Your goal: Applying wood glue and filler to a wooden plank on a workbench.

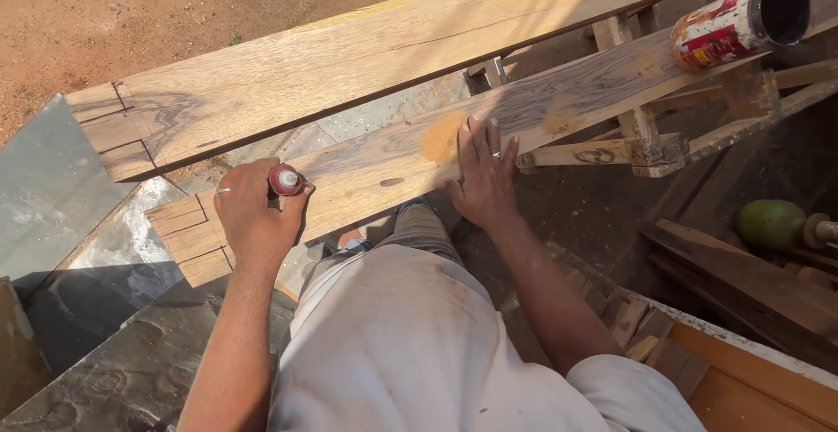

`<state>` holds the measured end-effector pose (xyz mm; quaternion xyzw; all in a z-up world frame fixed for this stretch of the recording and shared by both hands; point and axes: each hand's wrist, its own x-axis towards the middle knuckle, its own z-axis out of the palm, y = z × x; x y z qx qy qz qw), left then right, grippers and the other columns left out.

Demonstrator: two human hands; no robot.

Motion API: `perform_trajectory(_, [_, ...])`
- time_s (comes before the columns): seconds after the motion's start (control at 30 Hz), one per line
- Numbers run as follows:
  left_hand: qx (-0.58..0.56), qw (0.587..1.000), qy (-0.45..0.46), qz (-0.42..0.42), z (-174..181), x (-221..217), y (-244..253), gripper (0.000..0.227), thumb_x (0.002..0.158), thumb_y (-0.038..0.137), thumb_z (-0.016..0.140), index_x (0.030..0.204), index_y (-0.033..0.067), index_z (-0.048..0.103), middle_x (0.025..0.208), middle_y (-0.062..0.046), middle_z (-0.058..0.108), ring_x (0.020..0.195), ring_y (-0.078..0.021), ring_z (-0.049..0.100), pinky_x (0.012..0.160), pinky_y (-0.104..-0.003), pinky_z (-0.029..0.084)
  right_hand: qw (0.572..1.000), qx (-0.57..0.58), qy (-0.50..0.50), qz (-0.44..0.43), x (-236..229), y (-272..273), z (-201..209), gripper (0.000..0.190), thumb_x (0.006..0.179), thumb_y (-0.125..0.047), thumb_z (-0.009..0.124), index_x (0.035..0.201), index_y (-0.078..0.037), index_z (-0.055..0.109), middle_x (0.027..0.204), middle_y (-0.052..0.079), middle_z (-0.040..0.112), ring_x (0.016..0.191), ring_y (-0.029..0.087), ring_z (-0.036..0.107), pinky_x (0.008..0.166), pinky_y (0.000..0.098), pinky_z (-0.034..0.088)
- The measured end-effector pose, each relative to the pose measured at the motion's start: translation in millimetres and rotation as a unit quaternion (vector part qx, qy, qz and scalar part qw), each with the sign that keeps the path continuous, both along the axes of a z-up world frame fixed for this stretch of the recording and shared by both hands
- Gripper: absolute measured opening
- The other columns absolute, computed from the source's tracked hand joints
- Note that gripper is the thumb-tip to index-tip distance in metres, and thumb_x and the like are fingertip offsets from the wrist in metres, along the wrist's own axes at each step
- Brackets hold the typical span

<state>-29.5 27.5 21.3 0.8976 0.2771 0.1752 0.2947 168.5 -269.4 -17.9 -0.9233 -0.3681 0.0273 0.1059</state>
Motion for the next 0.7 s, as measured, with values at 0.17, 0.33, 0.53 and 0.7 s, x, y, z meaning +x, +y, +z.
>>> perform_trajectory(0.17, [-0.004,1.000,-0.015,-0.004,-2,-2,1,0.043,0.082,0.031,0.090,0.112,0.0086,0.070,0.108,-0.011,0.070,0.112,-0.0337,0.062,0.092,-0.050,0.044,0.999,-0.018,-0.013,0.040,9,24,10,0.109,0.091,-0.086,0.027,0.156,0.002,0.038,0.167,0.026,0.029,0.155,0.052,0.022,0.115,0.0816,0.009])
perform_trajectory(0.33, [-0.003,1.000,-0.019,-0.014,0,-3,1,0.044,0.083,0.031,0.091,0.114,0.0093,0.069,0.109,-0.011,0.069,0.111,-0.0331,0.062,0.093,-0.050,0.043,0.993,-0.030,0.012,0.117,-15,19,19,0.102,0.092,-0.082,0.031,0.156,-0.003,0.042,0.168,0.017,0.033,0.157,0.045,0.024,0.119,0.0797,0.008])
perform_trajectory(0.53, [-0.023,1.000,-0.014,-0.012,2,-4,2,0.045,0.083,0.033,0.090,0.115,0.0098,0.068,0.109,-0.010,0.068,0.114,-0.0315,0.061,0.095,-0.050,0.041,0.999,0.031,0.002,-0.034,-22,-25,-18,0.098,0.100,-0.078,0.028,0.159,0.000,0.036,0.170,0.022,0.027,0.159,0.049,0.018,0.119,0.0809,0.004])
perform_trajectory(0.7, [-0.012,0.999,0.010,-0.028,-3,-4,2,0.045,0.084,0.036,0.090,0.114,0.0106,0.069,0.108,-0.009,0.069,0.117,-0.0312,0.060,0.094,-0.051,0.040,0.999,-0.019,-0.016,-0.034,-52,8,-2,0.102,0.098,-0.079,0.027,0.157,0.003,0.033,0.168,0.026,0.024,0.155,0.055,0.016,0.113,0.0825,0.003])
